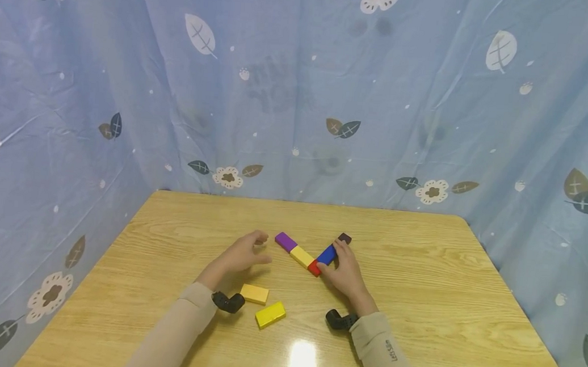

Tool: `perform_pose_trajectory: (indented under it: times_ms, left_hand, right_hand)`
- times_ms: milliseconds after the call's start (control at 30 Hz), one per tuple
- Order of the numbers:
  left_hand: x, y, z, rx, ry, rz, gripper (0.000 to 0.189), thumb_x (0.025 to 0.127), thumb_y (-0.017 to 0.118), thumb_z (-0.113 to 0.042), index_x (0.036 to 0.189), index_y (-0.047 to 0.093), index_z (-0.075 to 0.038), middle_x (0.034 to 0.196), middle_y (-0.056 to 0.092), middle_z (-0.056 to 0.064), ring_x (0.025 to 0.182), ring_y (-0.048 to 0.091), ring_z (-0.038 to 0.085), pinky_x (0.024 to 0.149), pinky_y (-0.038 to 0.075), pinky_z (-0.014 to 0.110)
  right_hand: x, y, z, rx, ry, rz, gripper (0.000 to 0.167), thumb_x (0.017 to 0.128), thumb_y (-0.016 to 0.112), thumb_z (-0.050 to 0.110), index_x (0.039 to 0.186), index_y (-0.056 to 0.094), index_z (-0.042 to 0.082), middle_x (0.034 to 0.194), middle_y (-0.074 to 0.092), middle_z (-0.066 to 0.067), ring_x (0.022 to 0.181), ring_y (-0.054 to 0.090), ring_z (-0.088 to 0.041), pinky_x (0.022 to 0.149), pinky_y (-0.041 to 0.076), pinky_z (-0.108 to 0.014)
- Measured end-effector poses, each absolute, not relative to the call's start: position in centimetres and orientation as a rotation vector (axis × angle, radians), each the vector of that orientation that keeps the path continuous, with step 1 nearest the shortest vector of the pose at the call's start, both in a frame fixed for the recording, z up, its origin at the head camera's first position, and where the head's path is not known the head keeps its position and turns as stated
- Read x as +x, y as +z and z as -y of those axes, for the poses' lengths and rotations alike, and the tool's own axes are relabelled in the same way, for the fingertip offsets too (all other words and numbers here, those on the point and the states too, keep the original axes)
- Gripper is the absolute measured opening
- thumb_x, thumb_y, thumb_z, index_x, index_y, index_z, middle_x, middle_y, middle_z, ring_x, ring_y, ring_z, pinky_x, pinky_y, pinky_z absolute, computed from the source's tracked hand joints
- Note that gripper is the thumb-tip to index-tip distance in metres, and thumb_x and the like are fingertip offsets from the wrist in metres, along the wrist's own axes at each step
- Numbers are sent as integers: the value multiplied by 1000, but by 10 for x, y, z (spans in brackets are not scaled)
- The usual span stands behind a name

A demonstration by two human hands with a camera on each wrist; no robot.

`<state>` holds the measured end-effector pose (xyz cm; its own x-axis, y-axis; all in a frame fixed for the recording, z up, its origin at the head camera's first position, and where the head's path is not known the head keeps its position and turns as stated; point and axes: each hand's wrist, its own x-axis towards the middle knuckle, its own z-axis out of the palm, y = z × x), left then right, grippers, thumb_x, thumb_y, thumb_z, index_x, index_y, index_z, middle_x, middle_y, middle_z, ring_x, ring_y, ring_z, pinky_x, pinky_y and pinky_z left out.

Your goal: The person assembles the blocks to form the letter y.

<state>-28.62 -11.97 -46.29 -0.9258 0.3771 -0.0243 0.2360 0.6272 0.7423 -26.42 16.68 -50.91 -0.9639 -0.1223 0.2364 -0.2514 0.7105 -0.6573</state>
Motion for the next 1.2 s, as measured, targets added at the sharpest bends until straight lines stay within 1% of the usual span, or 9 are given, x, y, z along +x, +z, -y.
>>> perform_pose_trajectory:
  times_ms: [100,300,600,833,1033,1200]
  left_hand:
    - [-279,-460,119,599,1168,-2649,61,85,71,-22,135,45,0,136,51,15,126,48,32,105,40,47]
    - [-262,-453,117,742,1082,-2586,63,85,71,-24,137,44,-1,139,49,15,129,45,33,107,37,49]
    - [-237,-457,115,939,965,-2484,63,86,69,-26,140,42,-6,142,46,9,134,40,30,109,33,49]
    - [-225,-462,113,962,917,-2455,61,88,67,-31,139,43,-10,141,48,3,133,41,25,110,33,46]
    - [-220,-465,112,982,866,-2446,59,85,69,-28,138,46,-13,140,49,0,134,40,25,111,32,46]
    - [-214,-469,114,1009,824,-2427,60,83,73,-26,136,47,-18,140,48,-3,133,41,22,109,35,44]
  right_hand:
    - [-264,-508,-167,308,1086,2741,75,84,70,33,139,40,-9,148,35,-23,141,23,-40,112,25,-54]
    - [-265,-508,-168,299,1098,2748,75,84,69,33,140,38,-7,149,33,-22,141,22,-39,113,24,-54]
    - [-265,-510,-168,318,1077,2733,76,84,69,35,139,39,-9,147,35,-23,140,23,-41,112,25,-55]
    - [-265,-508,-168,317,1100,2731,76,84,70,35,139,39,-9,148,34,-22,141,23,-40,113,24,-54]
    - [-265,-510,-168,321,1087,2728,76,84,69,35,139,39,-9,148,35,-23,140,23,-41,112,25,-55]
    - [-266,-513,-168,315,1084,2733,76,84,70,34,139,39,-8,148,35,-22,140,23,-40,112,25,-55]
